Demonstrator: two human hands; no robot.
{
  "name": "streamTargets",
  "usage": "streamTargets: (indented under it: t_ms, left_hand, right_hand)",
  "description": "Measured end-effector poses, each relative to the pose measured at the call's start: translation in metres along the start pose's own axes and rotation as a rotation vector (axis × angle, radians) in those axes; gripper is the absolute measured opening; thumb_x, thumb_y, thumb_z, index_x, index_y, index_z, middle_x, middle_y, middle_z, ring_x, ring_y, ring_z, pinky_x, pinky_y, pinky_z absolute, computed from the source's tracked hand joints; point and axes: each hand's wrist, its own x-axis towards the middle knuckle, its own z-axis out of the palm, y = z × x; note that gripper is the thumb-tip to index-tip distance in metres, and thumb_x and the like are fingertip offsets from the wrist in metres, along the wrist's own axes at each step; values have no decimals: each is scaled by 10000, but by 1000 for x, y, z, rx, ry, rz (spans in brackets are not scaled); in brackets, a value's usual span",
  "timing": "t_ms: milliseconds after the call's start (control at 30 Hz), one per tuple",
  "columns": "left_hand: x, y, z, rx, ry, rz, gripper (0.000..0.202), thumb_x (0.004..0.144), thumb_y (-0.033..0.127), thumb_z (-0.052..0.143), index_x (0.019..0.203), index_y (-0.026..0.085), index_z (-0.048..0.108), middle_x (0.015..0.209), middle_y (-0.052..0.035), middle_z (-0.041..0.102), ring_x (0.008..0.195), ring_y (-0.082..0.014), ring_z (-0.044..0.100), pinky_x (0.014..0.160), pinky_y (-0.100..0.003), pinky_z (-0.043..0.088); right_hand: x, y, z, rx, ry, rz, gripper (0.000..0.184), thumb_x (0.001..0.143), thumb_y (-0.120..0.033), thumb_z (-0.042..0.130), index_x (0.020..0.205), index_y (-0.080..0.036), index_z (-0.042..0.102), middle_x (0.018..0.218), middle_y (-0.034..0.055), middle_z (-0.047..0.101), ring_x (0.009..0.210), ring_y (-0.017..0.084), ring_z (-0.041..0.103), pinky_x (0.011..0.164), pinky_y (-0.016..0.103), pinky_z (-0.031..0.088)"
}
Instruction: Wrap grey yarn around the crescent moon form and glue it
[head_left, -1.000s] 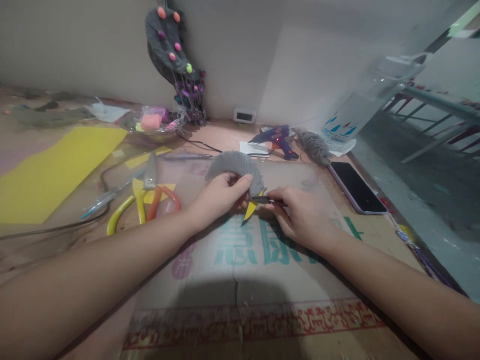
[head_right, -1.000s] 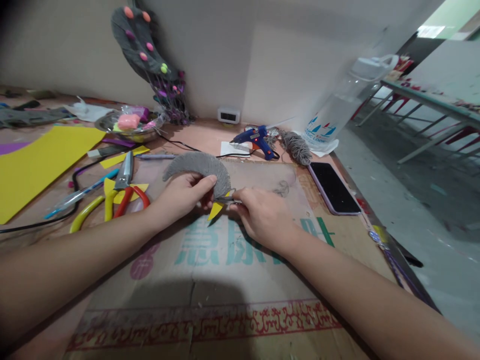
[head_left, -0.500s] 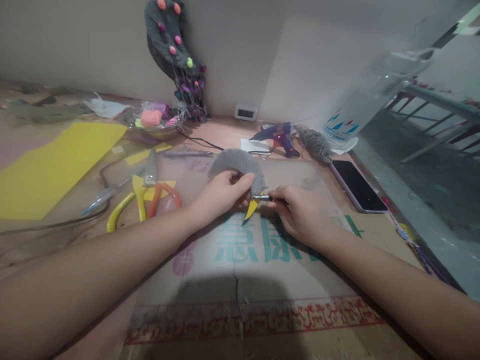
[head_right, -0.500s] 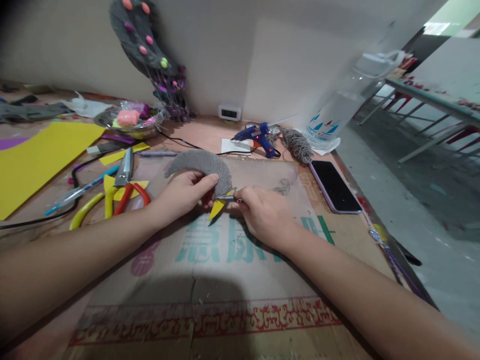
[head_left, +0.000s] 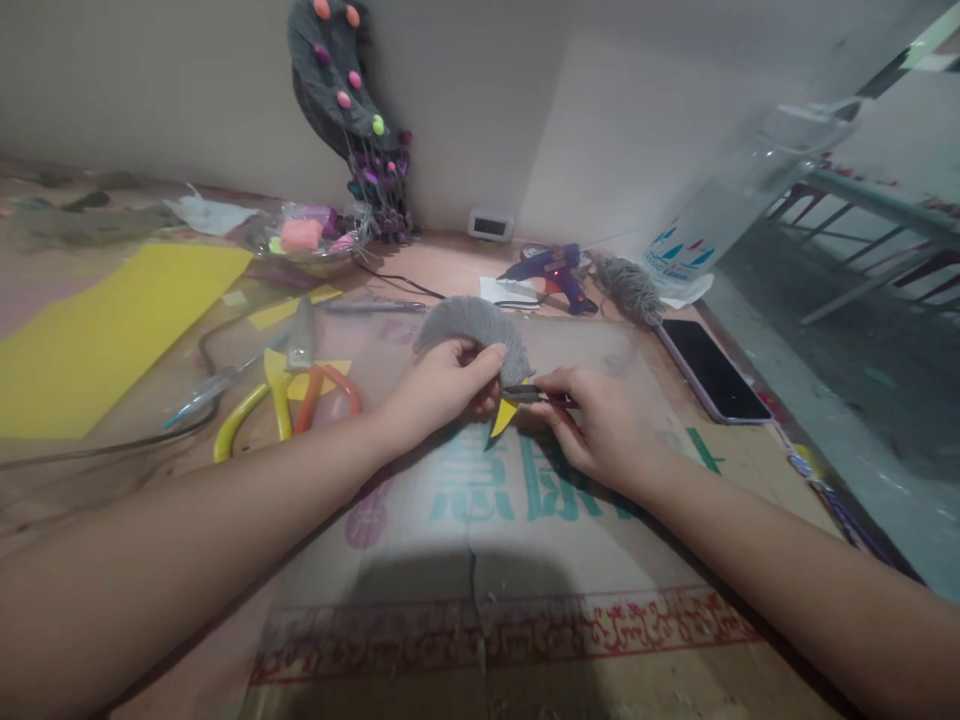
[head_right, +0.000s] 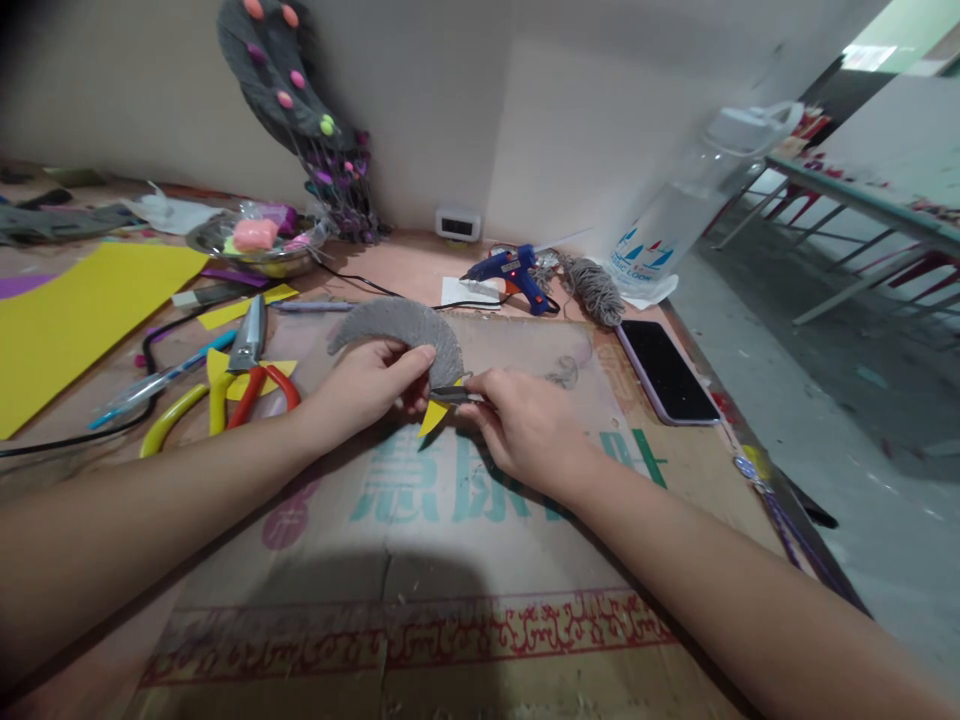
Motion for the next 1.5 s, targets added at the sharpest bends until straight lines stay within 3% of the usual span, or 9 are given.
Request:
streamTargets:
  t_ms: [600,733,867,1067,1233,1367,1500]
  left_hand:
    - [0,1,1,-17,-20,6,386,870,409,479,575,166,533,487,14,554,416,-72,492,438,-175,401]
    - [0,1,0,-12,-5,9,381,871,414,481,596,159,551,511,9,568,430,-71,500,446,-173,402]
    - [0,1,-1,-37,13,-3,364,864,426,496,631,153,555,535,7,576,446,-76,517,444,-175,399]
    - [-2,4,1,-45,47,-17,388,851,491,510,674,150,565,562,4,588,468,-89,521,449,-192,386]
    - [-1,-1,2,76,67,86,425,856,519,499,655,157,593,620,-15,618,585,-128,563,583,-243,432]
    - [2,-5,2,-15,84,269,316,804,470,622,761,160,578,783,-22,651,734,-148,603,707,-264,465]
    - [7,-7,4,-367,-22,257,439,695,439,754,932,176,493,919,-25,633,758,-137,612,701,-276,493]
  right_hand:
    - [2,-1,2,-22,13,-26,155,934,-275,473,929,-155,571,807,92,691,713,219,641,616,315,450]
    - [-1,-1,2,47,110,9,141,931,-279,477,991,-170,543,807,69,664,690,192,613,608,302,454]
    - [-4,-1,1,122,175,72,232,919,-331,502,1088,-173,499,816,60,630,682,182,587,610,309,465]
    - [-2,-9,1,126,82,-11,430,800,-487,669,1049,-160,540,795,48,650,635,159,581,579,278,443]
    - [-2,-12,2,59,19,-80,125,878,-250,543,970,-172,577,801,55,688,663,165,617,607,279,436]
    - [-3,-14,0,264,64,36,64,892,-222,514,908,-198,571,762,26,684,626,131,613,567,238,425]
    - [-3,-19,3,631,110,258,40,910,-241,518,906,-206,536,768,14,696,643,117,641,581,220,459]
